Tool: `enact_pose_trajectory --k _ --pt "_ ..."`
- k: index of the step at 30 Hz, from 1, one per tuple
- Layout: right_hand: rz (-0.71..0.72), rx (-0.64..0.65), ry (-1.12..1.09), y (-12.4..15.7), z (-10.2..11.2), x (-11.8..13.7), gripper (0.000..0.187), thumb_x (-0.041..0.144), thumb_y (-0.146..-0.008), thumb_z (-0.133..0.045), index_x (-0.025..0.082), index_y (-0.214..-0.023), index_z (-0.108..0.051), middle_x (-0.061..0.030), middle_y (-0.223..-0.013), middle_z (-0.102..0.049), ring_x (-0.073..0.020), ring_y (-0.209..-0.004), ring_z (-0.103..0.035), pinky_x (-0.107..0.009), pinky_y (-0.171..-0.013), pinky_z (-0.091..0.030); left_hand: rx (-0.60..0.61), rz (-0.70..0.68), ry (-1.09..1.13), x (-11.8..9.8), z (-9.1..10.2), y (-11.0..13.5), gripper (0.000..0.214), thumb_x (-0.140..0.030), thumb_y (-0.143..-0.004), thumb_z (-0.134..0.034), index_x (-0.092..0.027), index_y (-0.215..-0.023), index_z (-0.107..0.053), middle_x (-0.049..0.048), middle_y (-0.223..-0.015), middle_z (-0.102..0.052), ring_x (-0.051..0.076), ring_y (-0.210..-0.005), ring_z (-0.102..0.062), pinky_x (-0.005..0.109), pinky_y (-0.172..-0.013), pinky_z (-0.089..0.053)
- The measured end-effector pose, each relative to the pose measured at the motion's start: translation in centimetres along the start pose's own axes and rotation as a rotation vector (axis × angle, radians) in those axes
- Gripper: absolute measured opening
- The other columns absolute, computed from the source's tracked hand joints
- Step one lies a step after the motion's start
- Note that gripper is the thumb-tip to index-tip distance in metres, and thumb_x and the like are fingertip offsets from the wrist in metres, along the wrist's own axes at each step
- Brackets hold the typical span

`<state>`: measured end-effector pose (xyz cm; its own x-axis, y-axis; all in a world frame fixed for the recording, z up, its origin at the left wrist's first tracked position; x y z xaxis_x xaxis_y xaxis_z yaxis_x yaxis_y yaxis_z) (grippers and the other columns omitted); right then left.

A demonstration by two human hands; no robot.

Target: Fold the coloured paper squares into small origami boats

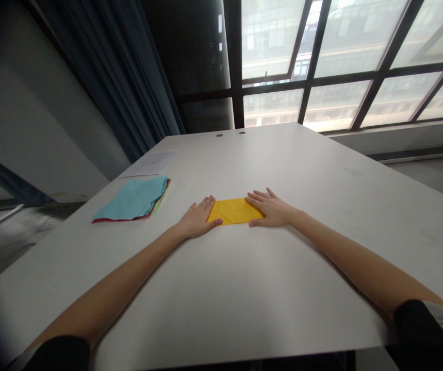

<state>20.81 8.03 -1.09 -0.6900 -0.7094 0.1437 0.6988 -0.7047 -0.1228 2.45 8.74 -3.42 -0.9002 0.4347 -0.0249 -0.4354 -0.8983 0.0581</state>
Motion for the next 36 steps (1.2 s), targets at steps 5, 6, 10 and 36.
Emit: enact_pose_trajectory --k 5,6,10,36 --pt "0.114 -0.063 -0.031 -0.3 1.8 1.1 0.075 0.063 -0.069 -0.054 0.023 -0.132 -0.043 -0.0109 -0.131 -0.049 -0.0297 -0.121 -0.041 -0.050 -0.103 -0.023 0.001 -0.004 -0.004 -0.1 0.1 0.0 0.081 -0.067 -0.081 -0.018 -0.014 -0.143 -0.012 0.0117 -0.149 -0.012 0.025 -0.137 -0.010 0.046 -0.107 -0.018" --pt "0.124 -0.060 -0.046 -0.3 1.9 1.2 0.073 0.062 -0.069 -0.055 0.022 -0.129 -0.046 -0.0108 -0.127 -0.052 -0.0285 -0.117 -0.045 -0.047 -0.101 -0.027 0.003 -0.002 -0.004 -0.1 0.2 0.0 0.081 -0.067 -0.081 -0.019 -0.014 -0.143 -0.012 0.0118 -0.149 -0.012 0.026 -0.137 -0.011 0.046 -0.107 -0.018" --pt "0.122 -0.017 -0.076 -0.4 1.7 1.3 0.062 0.059 -0.073 -0.052 0.021 -0.122 -0.054 -0.0098 -0.117 -0.060 -0.0262 -0.106 -0.054 -0.043 -0.096 -0.035 0.004 0.000 0.001 -0.1 0.1 0.1 0.083 -0.068 -0.081 -0.020 -0.014 -0.143 -0.012 0.0122 -0.149 -0.011 0.026 -0.137 -0.010 0.046 -0.107 -0.017" --pt "0.072 -0.331 0.234 -0.1 5.3 2.5 0.033 0.029 -0.088 -0.035 0.021 -0.084 -0.066 -0.0050 -0.072 -0.069 -0.0163 -0.065 -0.061 -0.030 -0.072 -0.043 0.013 -0.018 0.179 0.3 1.3 0.2 0.082 -0.072 -0.076 -0.026 -0.022 -0.140 -0.021 0.0093 -0.148 -0.021 0.027 -0.135 -0.018 0.050 -0.105 -0.019"
Point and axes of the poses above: each hand's wrist, its own y-axis away from the middle knuckle, its own z-axis out of the back of the hand, x = y × z, the point moved 9 cm from there along -y, towards the middle knuckle
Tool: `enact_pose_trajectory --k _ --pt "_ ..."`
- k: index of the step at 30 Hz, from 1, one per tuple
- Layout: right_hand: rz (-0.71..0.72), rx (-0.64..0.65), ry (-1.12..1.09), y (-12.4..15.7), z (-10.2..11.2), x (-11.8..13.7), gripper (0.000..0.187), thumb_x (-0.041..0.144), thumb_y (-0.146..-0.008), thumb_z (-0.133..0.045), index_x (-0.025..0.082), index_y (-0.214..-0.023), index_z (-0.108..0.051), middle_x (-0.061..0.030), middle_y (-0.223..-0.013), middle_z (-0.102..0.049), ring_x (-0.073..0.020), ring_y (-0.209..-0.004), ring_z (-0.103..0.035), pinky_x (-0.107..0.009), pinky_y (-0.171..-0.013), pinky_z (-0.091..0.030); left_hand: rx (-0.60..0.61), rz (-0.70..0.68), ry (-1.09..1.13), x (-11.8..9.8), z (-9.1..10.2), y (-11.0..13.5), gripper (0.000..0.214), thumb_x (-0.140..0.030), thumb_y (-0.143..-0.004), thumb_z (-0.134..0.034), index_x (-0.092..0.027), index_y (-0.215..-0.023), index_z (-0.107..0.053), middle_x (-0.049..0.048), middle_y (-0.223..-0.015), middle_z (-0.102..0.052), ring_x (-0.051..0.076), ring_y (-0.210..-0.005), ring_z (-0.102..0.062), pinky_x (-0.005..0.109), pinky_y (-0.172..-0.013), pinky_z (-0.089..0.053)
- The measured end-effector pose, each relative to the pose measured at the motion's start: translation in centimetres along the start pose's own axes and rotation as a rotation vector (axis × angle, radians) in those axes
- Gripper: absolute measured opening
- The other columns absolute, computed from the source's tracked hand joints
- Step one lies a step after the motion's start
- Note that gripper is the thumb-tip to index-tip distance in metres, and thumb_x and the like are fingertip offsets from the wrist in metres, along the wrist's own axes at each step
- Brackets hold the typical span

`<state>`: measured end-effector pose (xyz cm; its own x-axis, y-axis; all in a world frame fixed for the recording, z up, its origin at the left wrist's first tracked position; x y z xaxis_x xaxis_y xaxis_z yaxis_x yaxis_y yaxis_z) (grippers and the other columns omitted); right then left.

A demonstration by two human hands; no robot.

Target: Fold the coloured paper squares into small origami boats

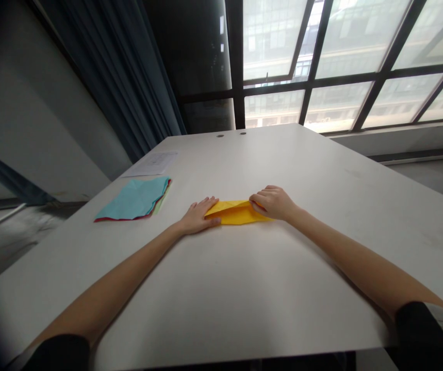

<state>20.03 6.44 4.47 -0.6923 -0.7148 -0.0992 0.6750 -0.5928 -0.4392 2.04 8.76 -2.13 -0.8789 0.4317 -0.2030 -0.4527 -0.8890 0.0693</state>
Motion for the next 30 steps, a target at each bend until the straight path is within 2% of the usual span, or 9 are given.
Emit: enact_pose_trajectory --k 3,6,11,14,20,23,25,28,30 --pt "-0.088 -0.079 -0.024 0.2 0.6 -1.0 0.031 0.030 -0.086 -0.037 0.020 -0.081 -0.066 -0.0044 -0.067 -0.068 -0.0161 -0.061 -0.060 -0.030 -0.071 -0.043 -0.047 0.020 0.048 0.4 0.2 -0.2 0.074 -0.068 -0.079 -0.028 -0.022 -0.137 -0.028 0.0094 -0.144 -0.032 0.026 -0.133 -0.025 0.046 -0.104 -0.022" --pt "-0.248 -0.183 -0.095 0.4 1.6 -2.4 0.031 0.033 -0.084 -0.039 0.019 -0.079 -0.066 -0.0046 -0.065 -0.067 -0.0156 -0.058 -0.058 -0.028 -0.065 -0.043 -0.096 0.028 0.063 0.5 0.5 -0.3 0.067 -0.066 -0.080 -0.033 -0.023 -0.131 -0.037 0.0084 -0.135 -0.044 0.026 -0.125 -0.038 0.043 -0.101 -0.027" --pt "-0.540 -0.334 -0.273 1.3 2.5 -5.3 0.031 0.037 -0.080 -0.044 0.017 -0.077 -0.067 -0.0013 -0.057 -0.061 -0.0121 -0.050 -0.051 -0.024 -0.053 -0.038 -0.135 0.009 0.103 0.3 0.9 -0.3 0.068 -0.066 -0.075 -0.043 -0.026 -0.129 -0.038 0.0067 -0.127 -0.051 0.027 -0.117 -0.045 0.043 -0.098 -0.031" --pt "-0.708 -0.361 -0.357 2.2 1.9 -7.5 0.031 0.037 -0.076 -0.047 0.015 -0.074 -0.068 -0.0012 -0.055 -0.060 -0.0126 -0.052 -0.051 -0.024 -0.053 -0.037 -0.132 0.002 0.131 0.4 0.9 -0.3 0.067 -0.065 -0.074 -0.044 -0.026 -0.128 -0.040 0.0060 -0.129 -0.050 0.029 -0.119 -0.043 0.045 -0.099 -0.029" --pt "-0.962 -0.265 -0.449 4.4 -1.6 -11.2 0.030 0.035 -0.072 -0.047 0.016 -0.076 -0.070 -0.0037 -0.067 -0.066 -0.0167 -0.065 -0.057 -0.025 -0.057 -0.038 -0.170 0.037 0.142 1.1 0.6 -0.4 0.072 -0.059 -0.074 -0.049 -0.021 -0.133 -0.033 0.0087 -0.133 -0.046 0.029 -0.122 -0.041 0.044 -0.102 -0.028" --pt "-1.003 -0.189 -0.456 5.1 -3.0 -11.8 0.029 0.034 -0.073 -0.046 0.016 -0.076 -0.069 -0.0046 -0.071 -0.067 -0.0175 -0.069 -0.059 -0.025 -0.058 -0.039 -0.222 0.058 0.149 1.5 0.6 -0.5 0.074 -0.052 -0.075 -0.051 -0.016 -0.135 -0.030 0.0121 -0.137 -0.041 0.027 -0.125 -0.039 0.041 -0.103 -0.028" --pt "-0.995 -0.123 -0.435 5.3 -3.8 -11.9 0.030 0.034 -0.074 -0.045 0.017 -0.077 -0.069 -0.0051 -0.073 -0.067 -0.0181 -0.069 -0.060 -0.026 -0.058 -0.040 -0.257 0.036 0.155 1.5 0.7 -0.5 0.069 -0.049 -0.077 -0.050 -0.018 -0.135 -0.030 0.0107 -0.137 -0.041 0.025 -0.126 -0.037 0.040 -0.104 -0.029" --pt "-0.936 -0.048 -0.366 5.1 -4.5 -11.8 0.029 0.034 -0.075 -0.045 0.018 -0.084 -0.068 -0.0057 -0.078 -0.068 -0.0192 -0.071 -0.060 -0.028 -0.061 -0.043 -0.314 0.014 0.131 1.4 1.0 -0.4 0.053 -0.043 -0.080 -0.049 -0.022 -0.128 -0.041 0.0094 -0.136 -0.040 0.024 -0.127 -0.036 0.041 -0.103 -0.031" --pt "-0.823 -0.048 -0.316 4.5 -4.6 -11.3 0.032 0.031 -0.075 -0.046 0.018 -0.097 -0.065 -0.0069 -0.087 -0.068 -0.0197 -0.075 -0.060 -0.031 -0.068 -0.045 -0.352 0.010 0.106 1.3 1.3 -0.3 0.043 -0.035 -0.079 -0.049 -0.021 -0.120 -0.051 0.0109 -0.135 -0.039 0.025 -0.124 -0.037 0.042 -0.101 -0.032"
Point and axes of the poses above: each hand's wrist, its own y-axis away from the middle knuckle, its own z-axis out of the back of the hand, x = y × z, the point moved 9 cm from there along -y, towards the middle knuckle
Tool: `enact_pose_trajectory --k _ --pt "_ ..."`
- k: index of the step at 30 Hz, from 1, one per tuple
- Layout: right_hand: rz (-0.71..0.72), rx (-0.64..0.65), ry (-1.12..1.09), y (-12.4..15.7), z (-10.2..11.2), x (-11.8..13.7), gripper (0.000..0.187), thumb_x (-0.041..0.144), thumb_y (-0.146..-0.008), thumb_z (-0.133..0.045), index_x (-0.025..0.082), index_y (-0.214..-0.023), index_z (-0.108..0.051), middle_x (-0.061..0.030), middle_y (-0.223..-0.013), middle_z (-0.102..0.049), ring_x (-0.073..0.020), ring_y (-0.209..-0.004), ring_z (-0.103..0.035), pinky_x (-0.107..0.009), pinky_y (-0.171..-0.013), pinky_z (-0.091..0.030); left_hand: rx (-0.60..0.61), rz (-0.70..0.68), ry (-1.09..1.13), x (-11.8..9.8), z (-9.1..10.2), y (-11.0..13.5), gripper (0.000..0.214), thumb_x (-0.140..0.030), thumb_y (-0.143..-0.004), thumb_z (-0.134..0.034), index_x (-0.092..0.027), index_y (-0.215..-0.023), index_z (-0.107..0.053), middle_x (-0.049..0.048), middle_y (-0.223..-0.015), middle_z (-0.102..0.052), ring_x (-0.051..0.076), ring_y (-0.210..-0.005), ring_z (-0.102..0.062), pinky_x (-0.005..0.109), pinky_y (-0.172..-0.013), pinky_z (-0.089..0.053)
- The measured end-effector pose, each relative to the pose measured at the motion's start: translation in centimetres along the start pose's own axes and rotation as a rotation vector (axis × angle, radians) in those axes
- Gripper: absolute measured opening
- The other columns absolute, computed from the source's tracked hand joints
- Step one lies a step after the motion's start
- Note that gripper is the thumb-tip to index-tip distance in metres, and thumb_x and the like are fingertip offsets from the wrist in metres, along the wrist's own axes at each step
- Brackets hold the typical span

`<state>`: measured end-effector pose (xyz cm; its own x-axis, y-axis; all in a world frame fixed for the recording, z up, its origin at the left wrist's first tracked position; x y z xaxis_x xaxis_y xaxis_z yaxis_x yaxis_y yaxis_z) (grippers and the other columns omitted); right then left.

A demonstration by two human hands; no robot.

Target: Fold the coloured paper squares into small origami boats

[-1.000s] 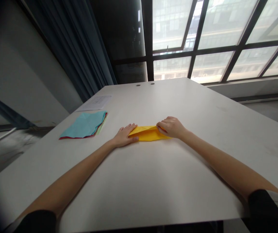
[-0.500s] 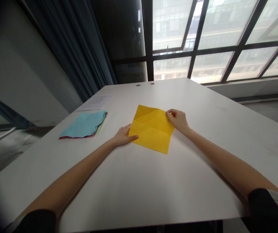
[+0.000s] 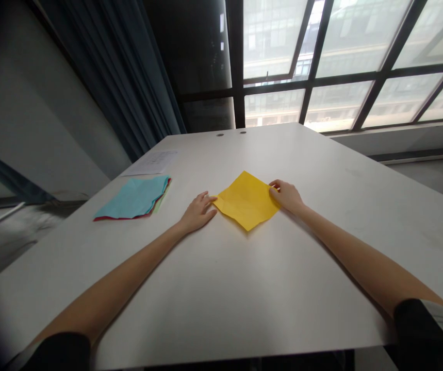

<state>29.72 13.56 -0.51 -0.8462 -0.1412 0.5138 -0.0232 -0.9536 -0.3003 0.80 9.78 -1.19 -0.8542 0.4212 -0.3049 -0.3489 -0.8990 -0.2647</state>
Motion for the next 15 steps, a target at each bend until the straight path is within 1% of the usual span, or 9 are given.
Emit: enact_pose_trajectory --k 2,4,6,7,9,11,13,15 --pt "0.178 -0.014 0.059 0.1 -0.2 1.3 0.037 0.027 -0.075 -0.047 0.018 -0.108 -0.061 -0.0091 -0.101 -0.065 -0.0222 -0.086 -0.059 -0.036 -0.079 -0.045 -0.049 -0.031 -0.024 -0.5 0.5 0.1 0.037 -0.024 -0.078 -0.048 -0.020 -0.114 -0.055 0.0116 -0.133 -0.040 0.025 -0.122 -0.038 0.043 -0.100 -0.033" --pt "0.350 -0.007 0.143 0.5 -0.7 2.7 0.039 0.024 -0.075 -0.046 0.019 -0.112 -0.059 -0.0096 -0.115 -0.060 -0.0258 -0.101 -0.054 -0.042 -0.088 -0.042 -0.100 -0.096 -0.053 -1.6 1.1 0.4 0.038 -0.015 -0.076 -0.045 -0.020 -0.112 -0.058 0.0107 -0.131 -0.041 0.024 -0.123 -0.036 0.042 -0.102 -0.030" --pt "0.486 0.055 0.203 1.0 -1.6 3.6 0.039 0.020 -0.076 -0.045 0.022 -0.112 -0.060 -0.0069 -0.122 -0.057 -0.0264 -0.111 -0.050 -0.043 -0.092 -0.039 -0.105 -0.205 -0.074 -3.1 1.4 0.7 0.038 -0.013 -0.077 -0.043 -0.022 -0.111 -0.059 0.0090 -0.131 -0.042 0.023 -0.125 -0.033 0.043 -0.103 -0.026" --pt "0.538 0.100 0.216 1.3 -2.0 4.0 0.039 0.018 -0.076 -0.044 0.023 -0.111 -0.061 -0.0053 -0.122 -0.057 -0.0251 -0.112 -0.049 -0.042 -0.093 -0.038 -0.078 -0.271 -0.078 -4.0 1.2 1.0 0.037 -0.015 -0.078 -0.043 -0.024 -0.111 -0.059 0.0082 -0.132 -0.042 0.023 -0.125 -0.033 0.044 -0.104 -0.024" --pt "0.601 0.182 0.231 1.8 -2.8 4.4 0.039 0.016 -0.077 -0.042 0.023 -0.110 -0.062 -0.0035 -0.118 -0.061 -0.0215 -0.111 -0.052 -0.038 -0.095 -0.037 0.007 -0.382 -0.073 -5.4 0.6 1.4 0.034 -0.023 -0.083 -0.044 -0.026 -0.113 -0.058 0.0078 -0.132 -0.043 0.023 -0.123 -0.036 0.046 -0.104 -0.022" --pt "0.607 0.219 0.255 2.0 -3.0 4.6 0.038 0.016 -0.079 -0.040 0.022 -0.110 -0.062 -0.0032 -0.115 -0.063 -0.0197 -0.108 -0.055 -0.037 -0.095 -0.037 0.071 -0.411 -0.068 -5.9 0.1 1.6 0.032 -0.034 -0.086 -0.042 -0.027 -0.113 -0.059 0.0080 -0.131 -0.046 0.023 -0.121 -0.039 0.049 -0.104 -0.020" --pt "0.596 0.218 0.279 2.0 -2.8 4.6 0.037 0.018 -0.080 -0.040 0.023 -0.109 -0.062 -0.0033 -0.115 -0.063 -0.0198 -0.105 -0.056 -0.038 -0.094 -0.036 0.085 -0.363 -0.076 -5.5 0.0 1.4 0.034 -0.040 -0.088 -0.037 -0.027 -0.110 -0.060 0.0077 -0.128 -0.049 0.023 -0.120 -0.039 0.051 -0.103 -0.019" --pt "0.588 0.204 0.287 2.0 -2.5 4.8 0.033 0.022 -0.081 -0.041 0.023 -0.106 -0.064 -0.0036 -0.111 -0.065 -0.0208 -0.102 -0.057 -0.039 -0.093 -0.036 0.086 -0.290 -0.097 -4.6 -0.2 1.0 0.038 -0.041 -0.090 -0.031 -0.027 -0.110 -0.061 0.0074 -0.128 -0.049 0.023 -0.121 -0.037 0.053 -0.102 -0.020"
Point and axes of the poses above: each hand's wrist, its own y-axis away from the middle knuckle, its own z-axis out of the back of the hand, x = y × z, the point moved 9 cm from there along -y, towards the middle knuckle
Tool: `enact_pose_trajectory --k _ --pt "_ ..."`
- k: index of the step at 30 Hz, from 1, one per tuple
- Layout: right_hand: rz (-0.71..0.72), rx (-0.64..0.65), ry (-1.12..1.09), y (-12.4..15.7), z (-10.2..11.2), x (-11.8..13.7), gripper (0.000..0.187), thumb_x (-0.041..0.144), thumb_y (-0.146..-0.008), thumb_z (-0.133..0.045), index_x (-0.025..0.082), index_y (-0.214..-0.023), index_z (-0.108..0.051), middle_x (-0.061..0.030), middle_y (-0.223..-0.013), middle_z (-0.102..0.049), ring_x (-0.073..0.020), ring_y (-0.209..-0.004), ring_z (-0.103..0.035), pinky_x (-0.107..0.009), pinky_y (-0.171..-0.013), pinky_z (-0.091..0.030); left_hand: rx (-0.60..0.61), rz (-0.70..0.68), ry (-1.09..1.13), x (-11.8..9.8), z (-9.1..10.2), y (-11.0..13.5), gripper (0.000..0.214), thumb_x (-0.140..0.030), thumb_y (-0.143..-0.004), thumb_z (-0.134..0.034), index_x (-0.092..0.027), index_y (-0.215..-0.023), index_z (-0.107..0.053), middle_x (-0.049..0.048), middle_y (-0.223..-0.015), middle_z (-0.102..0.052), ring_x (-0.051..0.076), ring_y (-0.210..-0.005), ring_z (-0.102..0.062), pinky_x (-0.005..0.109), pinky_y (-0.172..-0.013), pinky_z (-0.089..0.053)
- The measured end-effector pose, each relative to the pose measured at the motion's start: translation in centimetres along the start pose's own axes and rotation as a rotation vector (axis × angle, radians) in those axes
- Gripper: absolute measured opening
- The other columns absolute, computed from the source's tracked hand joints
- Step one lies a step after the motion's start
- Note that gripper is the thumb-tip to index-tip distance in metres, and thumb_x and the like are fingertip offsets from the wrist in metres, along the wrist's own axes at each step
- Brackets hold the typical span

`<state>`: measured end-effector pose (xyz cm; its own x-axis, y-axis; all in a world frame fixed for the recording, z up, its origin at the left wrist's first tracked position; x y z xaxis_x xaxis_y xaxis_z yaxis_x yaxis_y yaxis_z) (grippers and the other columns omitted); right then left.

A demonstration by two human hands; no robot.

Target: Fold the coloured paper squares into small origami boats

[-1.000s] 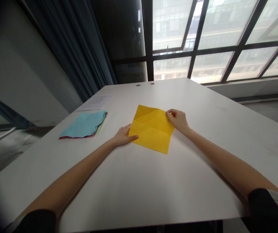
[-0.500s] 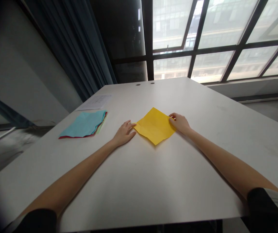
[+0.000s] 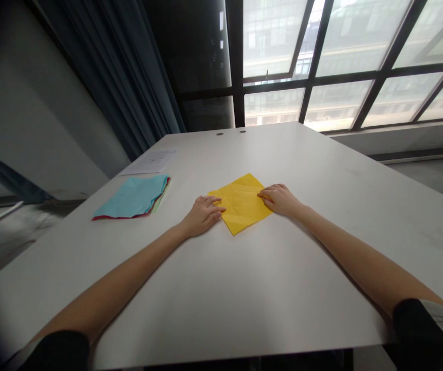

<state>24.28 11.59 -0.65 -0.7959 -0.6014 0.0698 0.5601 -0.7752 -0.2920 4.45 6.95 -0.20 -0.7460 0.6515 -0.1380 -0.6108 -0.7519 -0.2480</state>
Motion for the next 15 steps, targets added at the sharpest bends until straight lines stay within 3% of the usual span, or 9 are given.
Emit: enact_pose_trajectory --k 5,8,12,15 --pt "-0.020 -0.045 -0.008 0.0 0.8 0.3 0.026 0.028 -0.082 -0.044 0.022 -0.091 -0.068 -0.0051 -0.092 -0.069 -0.0217 -0.091 -0.059 -0.038 -0.087 -0.038 0.000 0.158 -0.067 2.5 -0.1 -0.2 0.044 -0.042 -0.092 -0.022 -0.027 -0.117 -0.056 0.0086 -0.129 -0.048 0.025 -0.120 -0.038 0.055 -0.098 -0.025" --pt "0.043 -0.063 -0.050 -0.1 0.8 1.1 0.023 0.027 -0.082 -0.045 0.021 -0.086 -0.068 -0.0053 -0.086 -0.069 -0.0207 -0.086 -0.059 -0.035 -0.084 -0.039 -0.011 0.205 -0.093 3.6 0.2 -0.2 0.044 -0.041 -0.092 -0.023 -0.027 -0.115 -0.057 0.0081 -0.127 -0.049 0.024 -0.118 -0.040 0.053 -0.098 -0.027" --pt "0.131 -0.046 -0.128 -0.1 0.6 2.5 0.023 0.027 -0.083 -0.045 0.021 -0.086 -0.067 -0.0055 -0.083 -0.069 -0.0199 -0.084 -0.059 -0.033 -0.081 -0.040 -0.059 0.239 -0.075 4.6 0.7 -0.3 0.040 -0.040 -0.090 -0.030 -0.025 -0.103 -0.064 0.0074 -0.122 -0.053 0.023 -0.112 -0.045 0.046 -0.096 -0.033" --pt "0.113 -0.054 -0.175 -0.1 0.8 2.7 0.024 0.028 -0.083 -0.045 0.021 -0.087 -0.067 -0.0050 -0.083 -0.069 -0.0196 -0.083 -0.059 -0.033 -0.082 -0.040 -0.102 0.244 -0.024 5.0 0.9 -0.3 0.033 -0.039 -0.087 -0.039 -0.022 -0.092 -0.067 0.0070 -0.115 -0.056 0.023 -0.108 -0.048 0.042 -0.093 -0.037"
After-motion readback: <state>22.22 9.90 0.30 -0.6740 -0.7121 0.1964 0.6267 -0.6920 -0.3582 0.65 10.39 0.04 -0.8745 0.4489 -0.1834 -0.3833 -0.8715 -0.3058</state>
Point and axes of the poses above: each hand's wrist, its own y-axis away from the middle knuckle, its own z-axis out of the back of the hand, x = y × z, the point moved 9 cm from there along -y, towards the middle knuckle
